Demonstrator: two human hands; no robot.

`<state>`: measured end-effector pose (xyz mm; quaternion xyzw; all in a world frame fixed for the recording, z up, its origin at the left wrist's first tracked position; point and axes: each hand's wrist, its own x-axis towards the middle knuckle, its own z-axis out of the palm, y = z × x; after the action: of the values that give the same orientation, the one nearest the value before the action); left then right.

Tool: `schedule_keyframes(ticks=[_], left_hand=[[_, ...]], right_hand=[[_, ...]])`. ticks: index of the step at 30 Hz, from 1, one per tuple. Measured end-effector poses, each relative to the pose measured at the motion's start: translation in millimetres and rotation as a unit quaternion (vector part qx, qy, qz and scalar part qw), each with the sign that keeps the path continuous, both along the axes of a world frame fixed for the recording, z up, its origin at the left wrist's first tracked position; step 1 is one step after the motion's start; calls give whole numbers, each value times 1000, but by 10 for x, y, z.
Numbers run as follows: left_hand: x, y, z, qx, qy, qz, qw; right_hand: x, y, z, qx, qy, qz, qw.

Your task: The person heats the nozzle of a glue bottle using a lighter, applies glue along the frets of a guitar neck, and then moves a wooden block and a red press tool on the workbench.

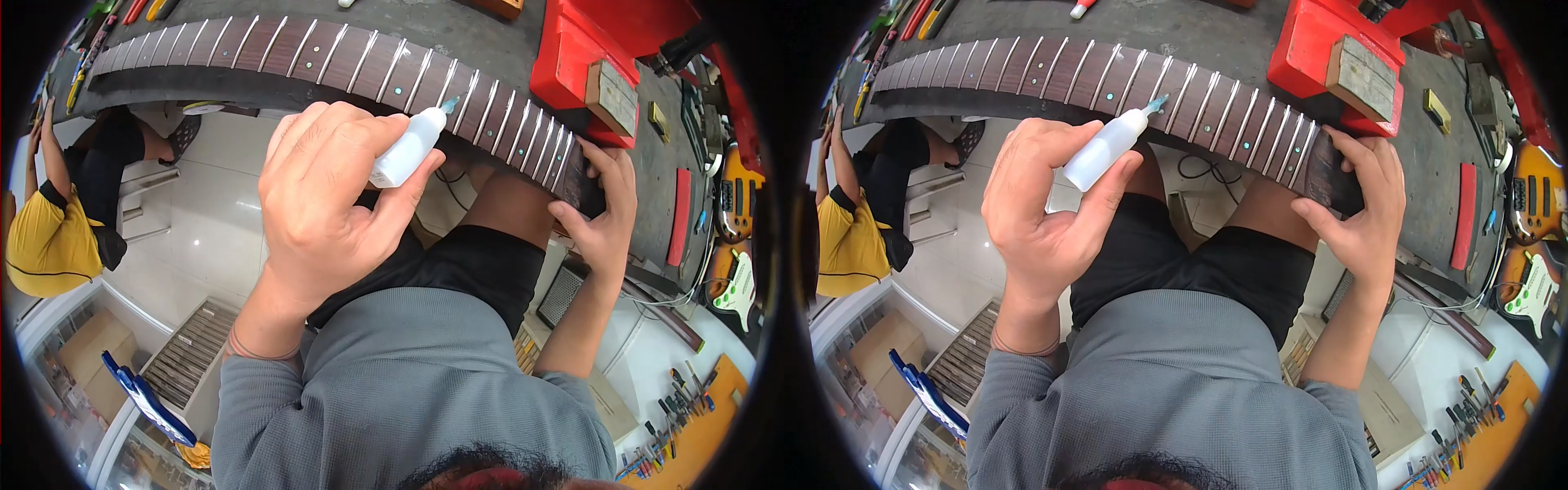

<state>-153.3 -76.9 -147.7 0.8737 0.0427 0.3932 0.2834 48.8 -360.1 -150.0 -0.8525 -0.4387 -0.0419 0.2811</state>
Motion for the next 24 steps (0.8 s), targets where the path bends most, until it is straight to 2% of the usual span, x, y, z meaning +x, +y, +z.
schedule_keyframes(ticks=[24], left_hand=[[-286,-32,41,19,4,-10,1000]], right_hand=[[-17,2,15,6,-8,8,1000]])
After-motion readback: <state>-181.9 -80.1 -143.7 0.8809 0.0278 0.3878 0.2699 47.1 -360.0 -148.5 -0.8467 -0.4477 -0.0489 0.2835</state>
